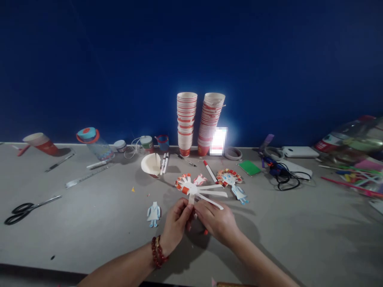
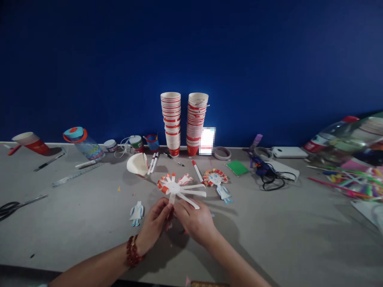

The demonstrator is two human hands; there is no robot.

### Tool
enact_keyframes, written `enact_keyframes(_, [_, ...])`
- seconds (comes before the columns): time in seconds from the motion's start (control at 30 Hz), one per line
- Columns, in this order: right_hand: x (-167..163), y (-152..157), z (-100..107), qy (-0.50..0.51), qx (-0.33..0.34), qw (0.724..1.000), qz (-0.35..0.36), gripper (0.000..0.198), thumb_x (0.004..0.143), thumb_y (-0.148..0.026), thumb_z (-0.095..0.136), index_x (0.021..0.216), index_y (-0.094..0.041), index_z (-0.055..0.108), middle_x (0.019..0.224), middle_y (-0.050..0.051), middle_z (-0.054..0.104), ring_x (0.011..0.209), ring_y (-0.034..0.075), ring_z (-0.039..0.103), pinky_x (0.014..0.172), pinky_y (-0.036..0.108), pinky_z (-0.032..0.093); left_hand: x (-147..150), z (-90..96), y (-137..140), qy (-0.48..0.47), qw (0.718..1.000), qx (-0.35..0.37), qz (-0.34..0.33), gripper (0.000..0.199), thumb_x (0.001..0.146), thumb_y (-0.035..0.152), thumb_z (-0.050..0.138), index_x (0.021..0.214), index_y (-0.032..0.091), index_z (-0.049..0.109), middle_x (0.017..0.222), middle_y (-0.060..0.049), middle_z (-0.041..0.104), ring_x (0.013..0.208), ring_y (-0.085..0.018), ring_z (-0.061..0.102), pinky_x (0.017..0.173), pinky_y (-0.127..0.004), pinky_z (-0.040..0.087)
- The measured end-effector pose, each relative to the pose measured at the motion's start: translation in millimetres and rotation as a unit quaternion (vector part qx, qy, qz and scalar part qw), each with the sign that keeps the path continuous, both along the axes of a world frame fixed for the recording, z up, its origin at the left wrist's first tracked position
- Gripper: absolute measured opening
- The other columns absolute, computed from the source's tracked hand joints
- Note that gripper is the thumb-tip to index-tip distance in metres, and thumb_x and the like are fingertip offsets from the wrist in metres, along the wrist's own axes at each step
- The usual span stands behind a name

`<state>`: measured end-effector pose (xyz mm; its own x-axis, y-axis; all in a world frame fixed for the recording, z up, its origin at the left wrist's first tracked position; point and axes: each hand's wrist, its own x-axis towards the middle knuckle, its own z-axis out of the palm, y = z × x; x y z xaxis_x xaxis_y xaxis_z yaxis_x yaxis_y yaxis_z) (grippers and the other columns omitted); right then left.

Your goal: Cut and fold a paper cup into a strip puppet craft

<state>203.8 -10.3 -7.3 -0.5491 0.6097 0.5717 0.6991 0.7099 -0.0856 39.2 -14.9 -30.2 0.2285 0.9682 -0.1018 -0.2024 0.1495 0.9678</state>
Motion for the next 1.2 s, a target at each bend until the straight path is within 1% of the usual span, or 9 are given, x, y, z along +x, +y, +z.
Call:
enact_keyframes(0.13, [1, 1, -4, 0.008, 0.002, 1.0, 0.028, 0.026, 0.1, -0.016, 0.04, 0.087, -0.018, 0.063, 0.079, 0.005, 0.071, 0.074, 0.019, 0.066, 0.067, 0.028, 0.048, 0, 0.0, -1, -0.002, 1.0, 0.002, -0.007, 0.036, 0.088, 0.052, 0.057, 0.075, 0.019, 0.053, 0.061, 0.005, 0.049, 0.046, -0.007, 0.038, 0.044, -0.02, 0.033])
enact_keyframes(0.27, [0, 3, -5, 0.012, 0.002, 1.0, 0.008, 0.03, 0.101, -0.018, 0.038, 0.084, -0.018, 0.063, 0.074, 0.004, 0.07, 0.068, 0.018, 0.066, 0.063, 0.028, 0.049, 1, 1.3, -1, -0.01, 1.0, 0.006, -0.018, 0.034, 0.089, 0.051, 0.056, 0.08, 0.019, 0.054, 0.063, 0.006, 0.049, 0.046, -0.007, 0.038, 0.044, -0.02, 0.032])
enact_keyframes(0.37, [-3, 1, -5, 0.021, 0.006, 1.0, -0.015, 0.029, 0.101, -0.02, 0.039, 0.088, -0.019, 0.065, 0.082, 0.006, 0.073, 0.076, 0.018, 0.069, 0.071, 0.028, 0.054, 0, 0.0, -1, -0.008, 1.0, 0.006, -0.01, 0.036, 0.088, 0.053, 0.057, 0.079, 0.018, 0.054, 0.058, 0.007, 0.046, 0.043, -0.006, 0.034, 0.042, -0.02, 0.03])
enact_keyframes(0.47, [-4, -3, -5, 0.032, 0.052, 0.997, -0.046, 0.025, 0.101, -0.023, 0.043, 0.096, -0.022, 0.068, 0.095, 0.006, 0.075, 0.086, 0.018, 0.071, 0.08, 0.027, 0.055, 0, -3.2, -1, 0.001, 1.0, -0.005, 0.022, 0.039, 0.085, 0.056, 0.06, 0.077, 0.018, 0.054, 0.053, 0.008, 0.043, 0.043, -0.006, 0.034, 0.042, -0.019, 0.029])
enact_keyframes(0.53, [-4, -5, -5, 0.034, 0.078, 0.995, -0.053, 0.024, 0.1, -0.022, 0.046, 0.096, -0.023, 0.069, 0.096, 0.005, 0.076, 0.087, 0.017, 0.071, 0.082, 0.026, 0.055, 0, -6.0, -1, 0.002, 0.999, -0.014, 0.03, 0.04, 0.084, 0.057, 0.06, 0.077, 0.018, 0.054, 0.052, 0.009, 0.042, 0.042, -0.006, 0.034, 0.041, -0.019, 0.028])
enact_keyframes(0.7, [-7, -5, -4, 0.056, 0.035, 0.997, -0.04, 0.027, 0.099, -0.022, 0.046, 0.088, -0.024, 0.07, 0.087, 0.003, 0.075, 0.079, 0.017, 0.071, 0.078, 0.027, 0.056, -1, -11.3, 1, 0.001, 0.999, -0.02, 0.028, 0.041, 0.083, 0.057, 0.061, 0.075, 0.017, 0.055, 0.051, 0.008, 0.044, 0.04, -0.005, 0.032, 0.039, -0.019, 0.026])
enact_keyframes(0.9, [-8, -2, -3, 0.032, 0.062, 0.997, -0.022, 0.028, 0.1, -0.02, 0.045, 0.084, -0.02, 0.067, 0.076, 0.003, 0.074, 0.071, 0.019, 0.069, 0.072, 0.029, 0.055, -2, -7.3, 2, -0.023, 0.999, -0.028, 0.012, 0.04, 0.083, 0.053, 0.063, 0.067, 0.018, 0.053, 0.051, 0.007, 0.044, 0.042, -0.006, 0.032, 0.039, -0.019, 0.023])
enact_keyframes(1.07, [-7, -4, 0, 0.04, 0.052, 0.998, -0.012, 0.02, 0.097, -0.017, 0.048, 0.093, -0.019, 0.067, 0.077, 0.004, 0.074, 0.072, 0.018, 0.07, 0.072, 0.028, 0.053, -3, -3.8, 1, -0.009, 1.0, -0.014, 0.023, 0.041, 0.084, 0.053, 0.063, 0.067, 0.017, 0.054, 0.052, 0.007, 0.045, 0.042, -0.005, 0.033, 0.039, -0.019, 0.024])
enact_keyframes(1.2, [-8, -5, 1, 0.053, 0.005, 0.999, -0.009, 0.025, 0.095, -0.013, 0.048, 0.086, -0.023, 0.069, 0.082, 0.004, 0.075, 0.075, 0.019, 0.071, 0.073, 0.028, 0.055, -1, 0.0, -1, -0.003, 1.0, 0.005, 0.03, 0.038, 0.085, 0.053, 0.061, 0.073, 0.017, 0.057, 0.056, 0.006, 0.048, 0.044, -0.007, 0.038, 0.042, -0.019, 0.032])
